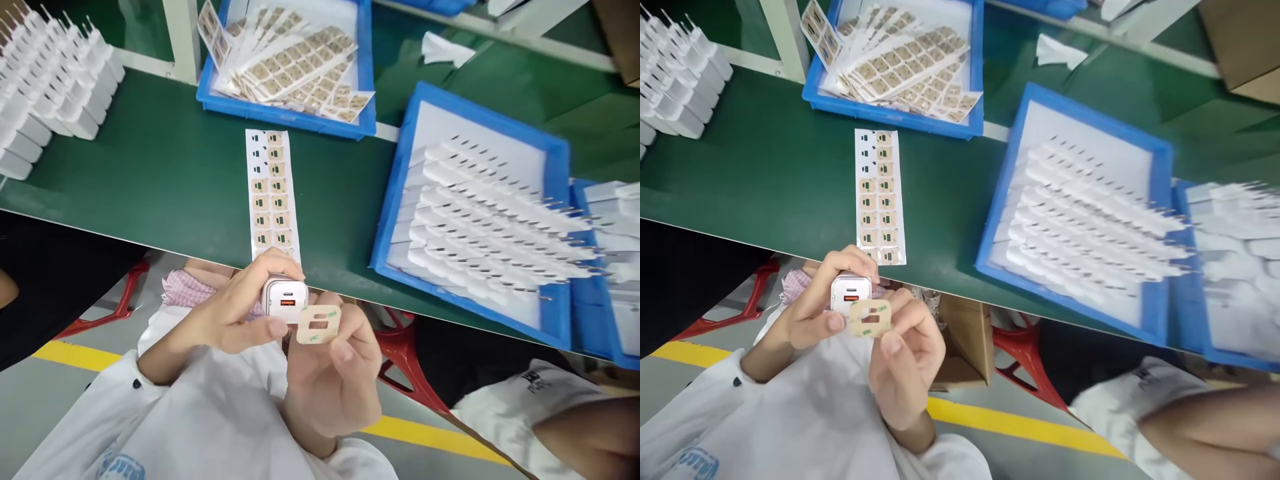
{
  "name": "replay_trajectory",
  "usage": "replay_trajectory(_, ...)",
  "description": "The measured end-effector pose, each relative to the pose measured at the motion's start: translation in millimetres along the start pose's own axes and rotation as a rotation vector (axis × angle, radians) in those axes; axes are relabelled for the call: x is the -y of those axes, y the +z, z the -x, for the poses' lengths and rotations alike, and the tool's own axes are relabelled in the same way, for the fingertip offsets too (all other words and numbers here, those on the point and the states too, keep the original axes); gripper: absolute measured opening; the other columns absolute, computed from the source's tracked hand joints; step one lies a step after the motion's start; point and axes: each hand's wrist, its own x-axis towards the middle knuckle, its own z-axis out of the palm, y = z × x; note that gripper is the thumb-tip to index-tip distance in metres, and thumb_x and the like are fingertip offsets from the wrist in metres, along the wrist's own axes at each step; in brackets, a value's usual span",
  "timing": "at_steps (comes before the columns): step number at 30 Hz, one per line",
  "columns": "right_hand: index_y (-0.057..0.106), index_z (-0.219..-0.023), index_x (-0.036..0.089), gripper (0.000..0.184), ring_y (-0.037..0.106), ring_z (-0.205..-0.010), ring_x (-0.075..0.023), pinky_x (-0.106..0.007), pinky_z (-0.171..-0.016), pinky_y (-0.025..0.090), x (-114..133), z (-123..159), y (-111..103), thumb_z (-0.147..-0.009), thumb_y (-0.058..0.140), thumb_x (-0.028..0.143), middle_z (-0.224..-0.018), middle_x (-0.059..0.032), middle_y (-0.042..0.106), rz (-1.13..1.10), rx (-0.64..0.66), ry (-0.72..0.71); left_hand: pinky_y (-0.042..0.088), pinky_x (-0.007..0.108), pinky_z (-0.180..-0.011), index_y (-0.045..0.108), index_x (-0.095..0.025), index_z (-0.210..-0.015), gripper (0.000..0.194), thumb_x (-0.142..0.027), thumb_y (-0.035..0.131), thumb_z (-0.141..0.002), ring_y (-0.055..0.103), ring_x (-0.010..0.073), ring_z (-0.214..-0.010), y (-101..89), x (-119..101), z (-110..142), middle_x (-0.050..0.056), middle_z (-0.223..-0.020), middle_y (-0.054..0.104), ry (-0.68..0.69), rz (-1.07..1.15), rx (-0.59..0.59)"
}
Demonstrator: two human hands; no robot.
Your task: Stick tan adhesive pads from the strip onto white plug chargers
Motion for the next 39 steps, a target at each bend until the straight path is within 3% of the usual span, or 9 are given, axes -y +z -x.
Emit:
replay_trajectory(4, 0.052, -0.068, 0.022, 0.027, 0.044, -0.062, -0.0142, -0.027, -0.060, 0.042, 0, -1, -4, -0.089, 0.067, 0.032, -0.064, 0.0032, 0.040, 0.037, -0.054, -0.004, 0.051, 0.034, -0.078, 0.045, -0.026, -0.128, 0.043, -0.055, 0.055, -0.098, 0.055, 0.0208, -0.095, 0.2, 4, -1, 0.005, -0.105, 0.053, 0.027, -0.035, 0.050)
replay_trajectory(8, 0.052, -0.068, 0.023, 0.026, 0.043, -0.061, -0.0143, -0.027, -0.058, 0.039, -1, -2, -5, -0.088, 0.067, 0.030, -0.064, 0.0035, 0.040, 0.088, -0.020, -0.020, 0.052, 0.037, -0.079, 0.050, -0.024, -0.128, 0.049, -0.060, 0.056, -0.096, 0.056, 0.0222, -0.096, -1.5, -1, -3, 0.007, -0.107, 0.054, -0.013, -0.048, 0.077)
replay_trajectory(14, 0.057, -0.071, 0.023, 0.020, 0.045, -0.062, -0.0140, -0.029, -0.060, 0.040, -4, 0, -3, -0.088, 0.066, 0.026, -0.065, 0.0029, 0.046, 0.149, -0.010, -0.038, 0.052, 0.040, -0.082, 0.052, -0.023, -0.124, 0.045, -0.059, 0.052, -0.098, 0.058, 0.0224, -0.097, -2.6, -10, -6, 0.006, -0.107, 0.058, -0.032, -0.117, 0.053)
replay_trajectory(39, 0.054, -0.071, 0.023, 0.018, 0.044, -0.059, -0.0139, -0.030, -0.058, 0.041, -4, -3, 2, -0.087, 0.061, 0.022, -0.065, 0.0025, 0.046, 0.229, 0.011, -0.037, 0.056, 0.042, -0.077, 0.053, -0.025, -0.120, 0.038, -0.056, 0.050, -0.098, 0.060, 0.0219, -0.092, -5.0, -12, -5, 0.005, -0.104, 0.059, -0.073, -0.187, 0.018)
